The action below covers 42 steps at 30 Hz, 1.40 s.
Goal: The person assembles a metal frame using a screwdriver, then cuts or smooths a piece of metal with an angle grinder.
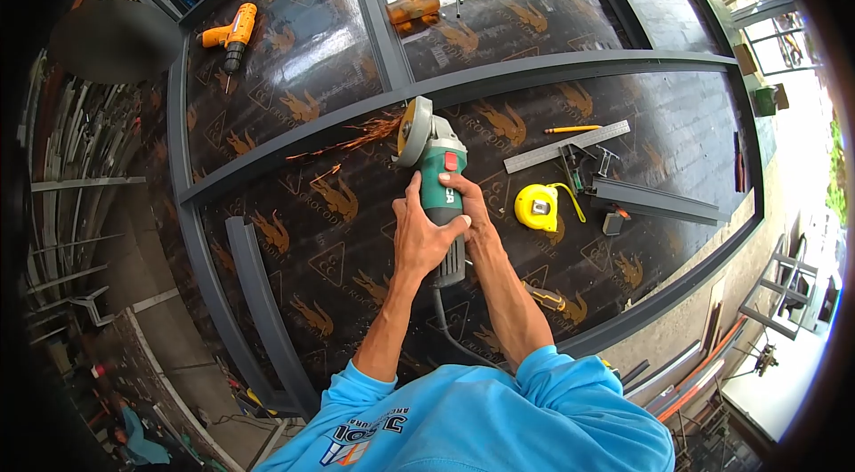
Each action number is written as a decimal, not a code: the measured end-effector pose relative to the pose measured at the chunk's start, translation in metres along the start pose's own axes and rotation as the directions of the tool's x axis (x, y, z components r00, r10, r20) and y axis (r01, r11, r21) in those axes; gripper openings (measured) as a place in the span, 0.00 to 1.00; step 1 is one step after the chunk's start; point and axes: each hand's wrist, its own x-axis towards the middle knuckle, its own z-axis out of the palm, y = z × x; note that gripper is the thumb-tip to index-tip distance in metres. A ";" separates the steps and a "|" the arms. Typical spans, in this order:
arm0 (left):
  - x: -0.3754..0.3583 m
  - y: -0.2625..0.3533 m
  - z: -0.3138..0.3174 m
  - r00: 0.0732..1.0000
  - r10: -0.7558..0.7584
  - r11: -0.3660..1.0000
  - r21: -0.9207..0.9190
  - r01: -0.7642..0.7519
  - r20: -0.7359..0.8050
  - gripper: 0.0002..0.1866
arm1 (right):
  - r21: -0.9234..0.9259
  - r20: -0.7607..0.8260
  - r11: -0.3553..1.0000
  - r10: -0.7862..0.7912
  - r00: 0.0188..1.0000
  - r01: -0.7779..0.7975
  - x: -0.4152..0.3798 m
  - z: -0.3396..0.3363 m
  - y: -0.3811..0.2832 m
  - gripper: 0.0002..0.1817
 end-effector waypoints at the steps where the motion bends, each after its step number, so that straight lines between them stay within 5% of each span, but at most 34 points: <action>1: -0.001 -0.001 0.001 1.000 0.001 1.000 -0.005 -0.001 -0.002 0.53 | 0.014 0.023 1.000 0.008 1.000 -0.008 0.000 -0.001 0.001 0.20; 12: -0.016 -0.020 0.014 0.987 0.150 0.968 -0.194 -0.158 -0.054 0.56 | -0.147 -0.066 0.984 -0.108 0.992 0.098 -0.041 0.023 -0.006 0.26; 14: -0.019 -0.021 0.016 0.937 0.335 0.881 -0.320 -0.349 -0.101 0.57 | -0.295 -0.034 0.944 -0.165 0.986 0.148 -0.060 0.046 -0.015 0.29; 15: -0.025 -0.014 0.014 0.968 0.250 0.745 -0.635 -0.206 -0.021 0.57 | -0.302 -0.044 0.943 -0.164 0.985 0.143 -0.062 0.047 -0.018 0.29; 17: -0.024 -0.011 0.016 0.965 0.261 0.648 -0.746 -0.153 0.030 0.58 | -0.679 0.018 0.710 -0.237 0.971 0.186 -0.059 0.051 -0.031 0.35; 18: -0.024 -0.010 0.017 0.958 0.274 0.547 -0.832 -0.088 0.079 0.58 | -0.682 0.016 0.706 -0.246 0.969 0.190 -0.061 0.053 -0.031 0.35; 20: -0.018 -0.012 0.022 0.950 0.292 0.550 -0.833 -0.069 0.114 0.57 | -0.946 0.130 0.209 -0.451 0.883 0.247 -0.059 0.061 -0.029 0.41; 24: -0.009 -0.023 0.027 0.927 0.299 0.579 -0.815 0.013 0.227 0.51 | -1.000 -0.013 -0.015 -0.437 0.899 -0.021 -0.068 0.086 -0.027 0.47; 26: -0.004 -0.026 0.029 0.903 0.368 0.487 -0.873 0.016 0.222 0.50 | -1.000 -0.016 0.012 -0.407 0.913 -0.012 -0.063 0.080 -0.034 0.46; 29: -0.006 -0.015 0.034 0.947 0.274 0.397 -0.917 0.046 0.166 0.49 | -0.931 0.074 0.332 -0.231 0.970 0.150 -0.047 0.065 -0.047 0.44; 33: 0.003 -0.007 0.051 0.956 0.269 0.439 -0.898 -0.012 0.119 0.54 | -0.889 0.054 0.445 -0.133 0.990 0.109 -0.037 0.058 -0.065 0.38; 36: 0.009 -0.003 0.069 0.967 0.257 0.570 -0.808 -0.148 0.003 0.58 | -0.891 -0.041 0.453 -0.013 0.999 -0.030 -0.034 0.049 -0.085 0.40; 42: 0.023 0.000 0.095 0.965 0.254 0.538 -0.820 -0.195 -0.063 0.60 | -0.904 -0.075 0.425 -0.049 0.996 -0.047 -0.021 0.034 -0.100 0.36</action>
